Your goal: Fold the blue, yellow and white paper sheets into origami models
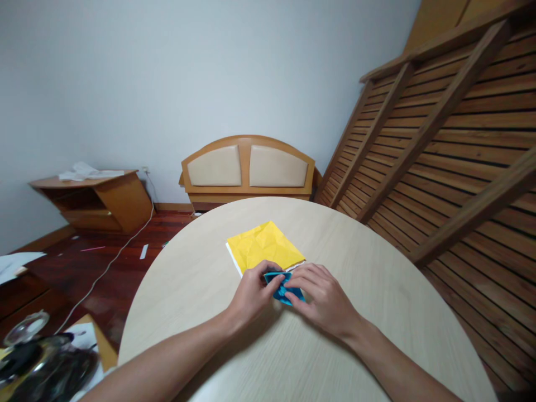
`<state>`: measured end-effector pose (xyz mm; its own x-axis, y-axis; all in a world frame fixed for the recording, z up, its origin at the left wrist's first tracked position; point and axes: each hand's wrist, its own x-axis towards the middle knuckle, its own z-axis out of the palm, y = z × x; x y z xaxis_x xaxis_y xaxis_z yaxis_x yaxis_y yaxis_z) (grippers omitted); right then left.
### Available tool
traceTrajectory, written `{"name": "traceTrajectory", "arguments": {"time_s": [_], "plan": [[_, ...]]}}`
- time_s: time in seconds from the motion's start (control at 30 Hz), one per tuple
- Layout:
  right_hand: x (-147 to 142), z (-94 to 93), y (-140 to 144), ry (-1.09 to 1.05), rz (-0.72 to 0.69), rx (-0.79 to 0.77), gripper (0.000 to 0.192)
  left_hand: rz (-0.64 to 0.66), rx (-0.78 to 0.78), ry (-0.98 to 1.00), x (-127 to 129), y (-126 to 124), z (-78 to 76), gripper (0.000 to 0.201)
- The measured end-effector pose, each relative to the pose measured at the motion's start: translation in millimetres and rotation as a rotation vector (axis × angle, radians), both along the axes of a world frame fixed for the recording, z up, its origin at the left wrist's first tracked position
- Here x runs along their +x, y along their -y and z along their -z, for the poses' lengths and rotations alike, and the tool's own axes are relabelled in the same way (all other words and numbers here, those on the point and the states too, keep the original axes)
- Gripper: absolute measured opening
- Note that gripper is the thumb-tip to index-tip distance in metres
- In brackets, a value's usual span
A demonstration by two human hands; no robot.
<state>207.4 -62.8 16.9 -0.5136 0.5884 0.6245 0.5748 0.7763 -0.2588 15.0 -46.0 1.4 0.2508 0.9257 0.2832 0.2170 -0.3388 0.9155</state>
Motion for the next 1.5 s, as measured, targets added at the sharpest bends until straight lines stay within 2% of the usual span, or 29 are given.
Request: {"name": "traceTrajectory", "arguments": {"time_s": [0.33, 0.6, 0.8, 1.3, 1.5], "plan": [[-1, 2.1, 0, 0.041, 0.032, -0.044, 0.009, -0.013, -0.012, -0.007, 4, 3, -2.5, 0.014], [1, -2.6, 2, -0.032, -0.036, -0.173, 0.007, 0.085, 0.100, -0.074, -3, 1, -4.0, 0.014], [4, -3.0, 1, -0.051, -0.039, -0.213, 0.010, 0.143, 0.153, -0.104, -7, -1, -3.3, 0.016], [6, -4.9, 1, -0.027, -0.057, -0.197, 0.006, 0.165, 0.177, -0.131, -9, -2, -2.0, 0.018], [3, -2.0, 2, 0.005, 0.036, -0.089, 0.009, 0.112, 0.091, -0.076, -4, 1, -4.1, 0.015]]}}
